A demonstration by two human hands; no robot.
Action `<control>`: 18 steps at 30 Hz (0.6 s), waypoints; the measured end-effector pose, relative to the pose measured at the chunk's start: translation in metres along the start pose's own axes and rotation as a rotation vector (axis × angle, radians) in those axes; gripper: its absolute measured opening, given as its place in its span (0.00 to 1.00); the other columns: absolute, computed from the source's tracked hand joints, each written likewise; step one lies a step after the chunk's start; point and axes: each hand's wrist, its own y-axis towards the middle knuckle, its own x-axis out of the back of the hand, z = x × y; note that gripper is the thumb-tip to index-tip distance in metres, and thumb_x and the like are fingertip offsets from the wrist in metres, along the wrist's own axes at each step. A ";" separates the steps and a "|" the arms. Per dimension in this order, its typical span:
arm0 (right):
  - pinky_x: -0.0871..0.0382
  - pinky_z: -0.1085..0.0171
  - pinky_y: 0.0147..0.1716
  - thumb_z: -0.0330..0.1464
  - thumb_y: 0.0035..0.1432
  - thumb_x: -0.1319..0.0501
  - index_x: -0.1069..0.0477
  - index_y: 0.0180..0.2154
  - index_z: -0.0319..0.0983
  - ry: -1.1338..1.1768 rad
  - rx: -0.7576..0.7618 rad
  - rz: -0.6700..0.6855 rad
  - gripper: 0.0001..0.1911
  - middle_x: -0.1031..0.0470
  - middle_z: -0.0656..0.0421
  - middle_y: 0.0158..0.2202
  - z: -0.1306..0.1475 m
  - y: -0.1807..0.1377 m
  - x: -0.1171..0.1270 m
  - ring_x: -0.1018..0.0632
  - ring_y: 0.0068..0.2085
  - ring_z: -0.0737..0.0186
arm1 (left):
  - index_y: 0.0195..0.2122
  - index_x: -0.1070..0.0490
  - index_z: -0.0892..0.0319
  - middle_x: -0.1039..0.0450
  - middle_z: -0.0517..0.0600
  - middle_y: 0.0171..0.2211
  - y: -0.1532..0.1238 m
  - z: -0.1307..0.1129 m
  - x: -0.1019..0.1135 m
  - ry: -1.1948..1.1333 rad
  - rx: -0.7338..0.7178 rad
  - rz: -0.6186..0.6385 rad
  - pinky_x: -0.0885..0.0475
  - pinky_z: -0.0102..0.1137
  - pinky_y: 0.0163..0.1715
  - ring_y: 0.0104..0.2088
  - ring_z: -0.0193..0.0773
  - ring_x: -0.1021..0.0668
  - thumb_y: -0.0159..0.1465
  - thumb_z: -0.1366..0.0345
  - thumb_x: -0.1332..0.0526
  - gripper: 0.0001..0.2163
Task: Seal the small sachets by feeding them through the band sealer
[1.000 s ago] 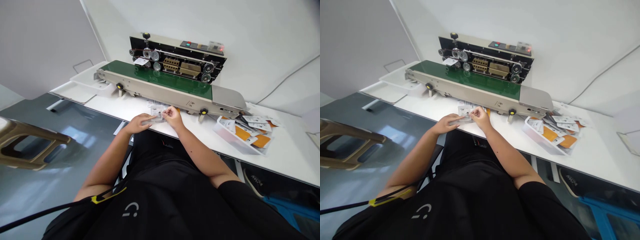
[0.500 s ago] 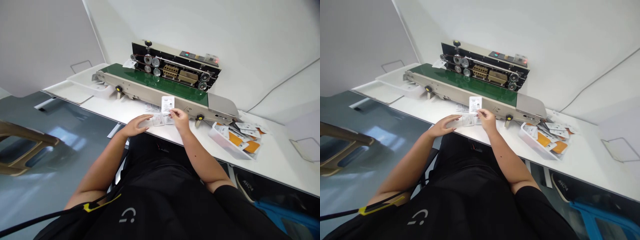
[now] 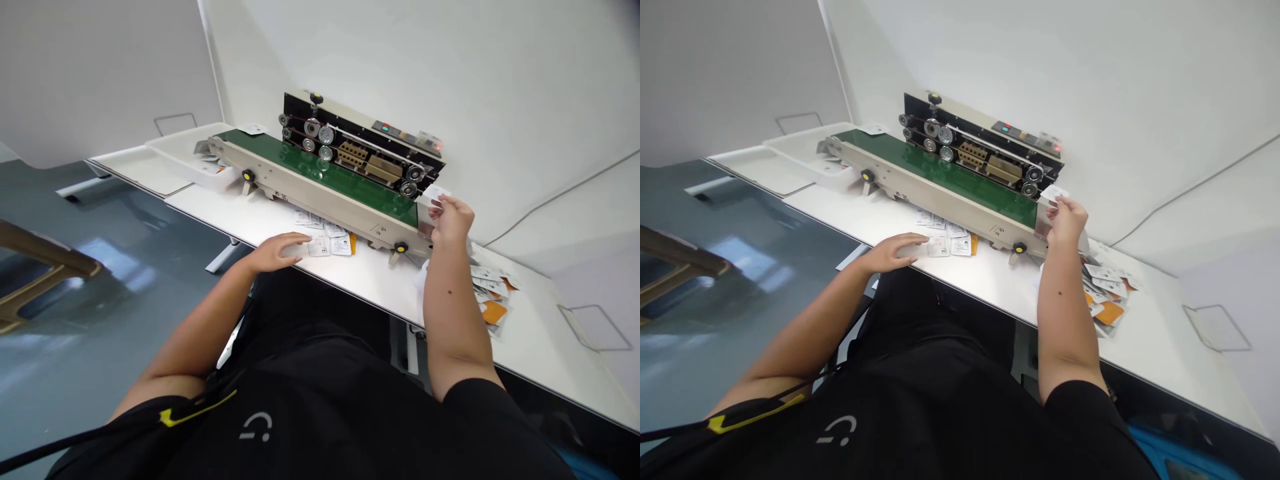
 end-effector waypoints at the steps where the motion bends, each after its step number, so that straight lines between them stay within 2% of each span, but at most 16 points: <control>1: 0.31 0.76 0.20 0.25 0.58 0.38 0.26 0.32 0.37 0.021 -0.033 -0.001 0.03 0.24 0.61 0.25 0.000 -0.001 0.001 0.27 0.21 0.74 | 0.68 0.31 0.56 0.29 0.57 0.67 0.000 0.000 0.000 0.001 0.000 -0.002 0.31 0.43 0.68 0.64 0.49 0.24 0.71 0.47 0.39 0.29; 8: 0.36 0.78 0.16 0.21 0.55 0.39 0.27 0.29 0.37 -0.010 -0.113 0.022 0.06 0.24 0.59 0.24 0.008 -0.006 -0.003 0.27 0.21 0.72 | 0.66 0.28 0.57 0.28 0.58 0.67 0.003 0.001 0.002 0.001 -0.018 0.007 0.33 0.46 0.70 0.67 0.50 0.26 0.71 0.48 0.39 0.27; 14: 0.36 0.77 0.16 0.19 0.53 0.39 0.28 0.29 0.36 -0.060 -0.203 0.066 0.07 0.22 0.58 0.25 0.010 0.008 -0.007 0.28 0.20 0.72 | 0.64 0.26 0.57 0.28 0.59 0.66 0.004 0.002 0.000 -0.009 -0.029 -0.008 0.33 0.46 0.70 0.67 0.50 0.26 0.70 0.49 0.39 0.25; 18: 0.41 0.77 0.13 0.20 0.52 0.38 0.28 0.30 0.36 -0.084 -0.235 0.065 0.07 0.22 0.57 0.26 0.009 0.016 -0.012 0.30 0.19 0.73 | 0.64 0.26 0.56 0.28 0.58 0.66 0.003 0.003 0.000 -0.002 -0.021 0.003 0.33 0.47 0.70 0.67 0.50 0.26 0.70 0.48 0.39 0.25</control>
